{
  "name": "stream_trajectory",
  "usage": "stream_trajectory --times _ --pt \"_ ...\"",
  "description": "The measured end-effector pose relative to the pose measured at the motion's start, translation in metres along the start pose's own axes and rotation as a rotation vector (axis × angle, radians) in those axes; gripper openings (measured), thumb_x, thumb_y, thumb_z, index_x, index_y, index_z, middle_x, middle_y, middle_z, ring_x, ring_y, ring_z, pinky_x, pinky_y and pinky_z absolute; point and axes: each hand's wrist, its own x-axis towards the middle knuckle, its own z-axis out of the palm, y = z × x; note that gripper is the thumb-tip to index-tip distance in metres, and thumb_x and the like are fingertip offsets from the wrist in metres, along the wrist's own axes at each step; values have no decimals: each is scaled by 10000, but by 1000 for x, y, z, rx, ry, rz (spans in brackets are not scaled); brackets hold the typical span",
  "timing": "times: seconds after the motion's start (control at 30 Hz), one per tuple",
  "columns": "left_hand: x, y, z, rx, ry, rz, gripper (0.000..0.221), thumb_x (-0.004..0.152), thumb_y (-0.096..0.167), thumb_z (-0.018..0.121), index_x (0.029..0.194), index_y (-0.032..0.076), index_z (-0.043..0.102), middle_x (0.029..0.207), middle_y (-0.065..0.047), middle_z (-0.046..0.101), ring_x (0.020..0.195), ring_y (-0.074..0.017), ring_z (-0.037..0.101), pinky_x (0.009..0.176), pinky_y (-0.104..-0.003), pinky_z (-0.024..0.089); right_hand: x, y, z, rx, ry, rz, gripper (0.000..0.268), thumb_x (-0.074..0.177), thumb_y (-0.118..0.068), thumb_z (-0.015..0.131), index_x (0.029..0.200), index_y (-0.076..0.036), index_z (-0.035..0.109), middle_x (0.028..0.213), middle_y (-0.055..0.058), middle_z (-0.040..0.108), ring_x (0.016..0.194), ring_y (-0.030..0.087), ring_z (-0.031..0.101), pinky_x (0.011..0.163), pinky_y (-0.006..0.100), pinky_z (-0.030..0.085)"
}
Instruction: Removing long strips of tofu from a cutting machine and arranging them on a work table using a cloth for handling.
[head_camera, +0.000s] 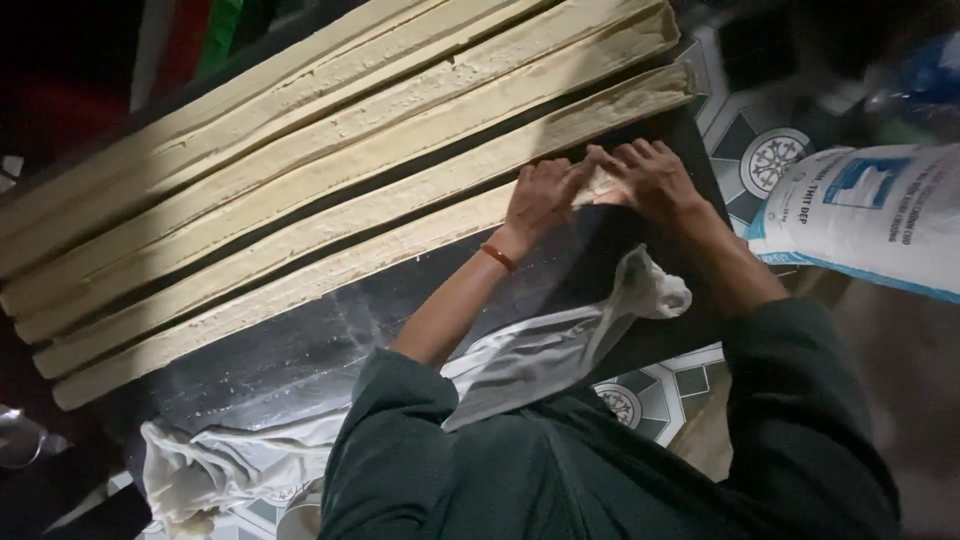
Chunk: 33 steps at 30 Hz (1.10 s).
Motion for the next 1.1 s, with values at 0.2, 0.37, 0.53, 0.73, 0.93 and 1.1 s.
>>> stream_trajectory --times 0.2,0.37,0.53,0.73,0.93,1.1 --pt "10 16 -6 37 180 -34 1057 744 709 741 1606 319 268 1347 -112 544 1222 -303 582 997 -497 487 -13 38 -39 -66 -168 59 802 860 -365 773 1573 -128 491 1243 176 602 1136 387 609 992 504 459" --pt "-51 -6 -70 -98 119 122 1292 821 463 1000 1669 224 55 1639 -158 323 1547 -351 362 1289 -592 318 -37 54 -49 -13 -218 270 525 1004 -230 773 1479 -119 578 1245 211 688 925 356 713 635 436 601" --pt "-178 -105 -144 66 -67 -85 998 903 572 869 1610 195 274 1620 -69 413 1521 -293 380 1233 -610 324 -15 2 -57 -44 48 193 583 1083 -309 695 1569 -39 516 1351 294 683 1128 460 693 849 517 609" --pt "-258 -175 -162 217 -14 -168 973 819 561 867 1573 181 384 1372 -74 575 1236 -294 571 1102 -522 390 86 -159 -9 308 161 -62 668 870 -275 875 1453 -78 616 1352 191 632 1243 395 621 1033 516 511" --pt "-245 -178 -135 227 -47 -180 1240 448 393 1037 1517 227 432 1246 -32 564 1126 -215 601 1051 -454 429 147 -234 22 321 70 -258 735 779 -348 904 1407 -190 556 1332 75 549 1251 301 575 1016 465 481" --pt "-227 -166 -131 152 76 -189 1197 544 352 1042 1534 247 376 1131 -42 539 980 -241 615 921 -428 495 155 -228 32 304 -45 -268 820 826 -382 852 1519 -236 440 1271 87 556 1223 319 597 1012 458 472"
